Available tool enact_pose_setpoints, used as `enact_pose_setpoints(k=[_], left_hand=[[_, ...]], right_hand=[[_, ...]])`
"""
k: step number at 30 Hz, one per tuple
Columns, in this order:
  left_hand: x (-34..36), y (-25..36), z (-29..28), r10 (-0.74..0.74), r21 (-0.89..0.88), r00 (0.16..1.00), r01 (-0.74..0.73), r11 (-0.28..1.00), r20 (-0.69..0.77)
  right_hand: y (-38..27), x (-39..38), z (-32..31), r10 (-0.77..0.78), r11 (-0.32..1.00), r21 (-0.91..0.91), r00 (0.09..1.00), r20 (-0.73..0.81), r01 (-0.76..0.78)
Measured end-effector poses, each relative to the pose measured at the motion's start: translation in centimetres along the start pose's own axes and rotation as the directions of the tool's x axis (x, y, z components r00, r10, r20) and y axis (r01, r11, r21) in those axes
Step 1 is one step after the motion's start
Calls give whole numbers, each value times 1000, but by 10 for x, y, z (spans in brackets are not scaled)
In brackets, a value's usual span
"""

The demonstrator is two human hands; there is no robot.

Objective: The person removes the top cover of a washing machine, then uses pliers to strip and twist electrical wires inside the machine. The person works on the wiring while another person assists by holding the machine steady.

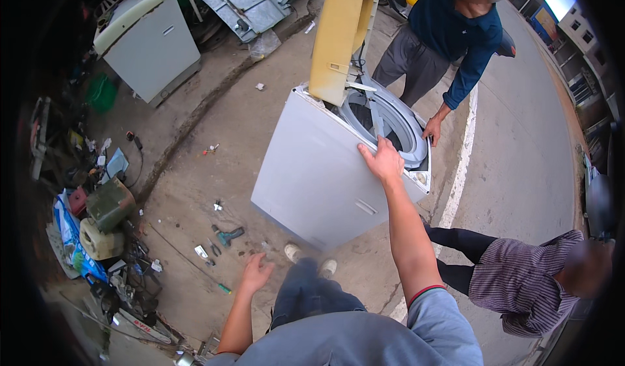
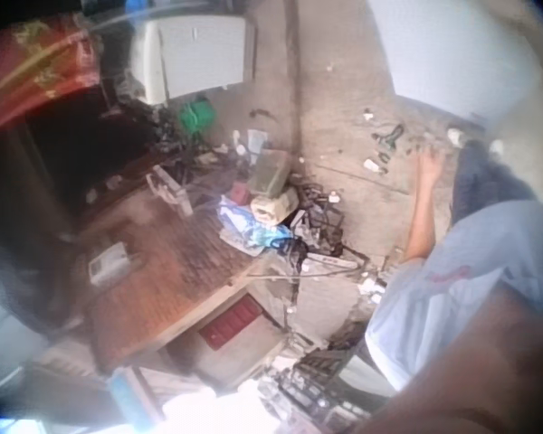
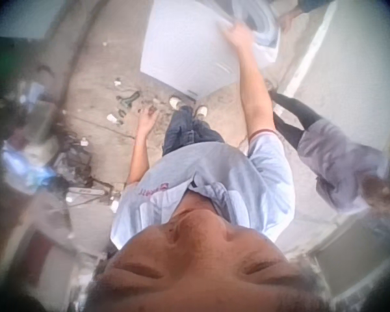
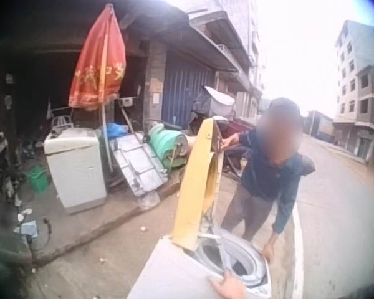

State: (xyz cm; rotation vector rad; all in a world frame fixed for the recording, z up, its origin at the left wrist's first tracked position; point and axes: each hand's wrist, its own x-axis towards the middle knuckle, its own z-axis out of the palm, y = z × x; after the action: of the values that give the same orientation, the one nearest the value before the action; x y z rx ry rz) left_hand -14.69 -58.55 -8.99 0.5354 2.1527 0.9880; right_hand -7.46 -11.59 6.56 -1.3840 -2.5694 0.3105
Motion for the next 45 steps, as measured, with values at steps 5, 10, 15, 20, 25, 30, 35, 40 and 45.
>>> enact_pose_setpoints(k=[5,10,15,20,25,30,35,40,45], left_hand=[[15,-39,37,-25,35,998,23,999,57],[32,-51,71,-117,-99,990,124,987,78],[60,-98,137,-162,-183,985,172,968,66],[96,-140,215,-319,-403,945,318,858,69],[140,-139,306,-395,-475,906,419,774,154],[186,-134,370,-532,-667,845,368,648,-51],[257,-134,416,-673,-801,687,225,555,-274],[277,-118,434,-727,-866,607,122,484,-320],[278,-114,428,-743,-898,570,17,439,-352]], right_hand=[[-1,11,-1,53,998,-46,998,46,-51],[10,43,-2,101,984,-153,993,57,-91],[41,88,10,69,967,-244,997,-33,-75],[72,133,32,-54,962,-271,996,-65,35],[122,185,16,-77,995,-78,990,-121,68],[152,230,2,-114,993,-38,975,-193,109],[137,253,18,-169,986,-37,961,-221,165],[116,239,45,-291,948,-214,917,-274,237],[86,220,64,-412,882,-359,869,-275,305]])
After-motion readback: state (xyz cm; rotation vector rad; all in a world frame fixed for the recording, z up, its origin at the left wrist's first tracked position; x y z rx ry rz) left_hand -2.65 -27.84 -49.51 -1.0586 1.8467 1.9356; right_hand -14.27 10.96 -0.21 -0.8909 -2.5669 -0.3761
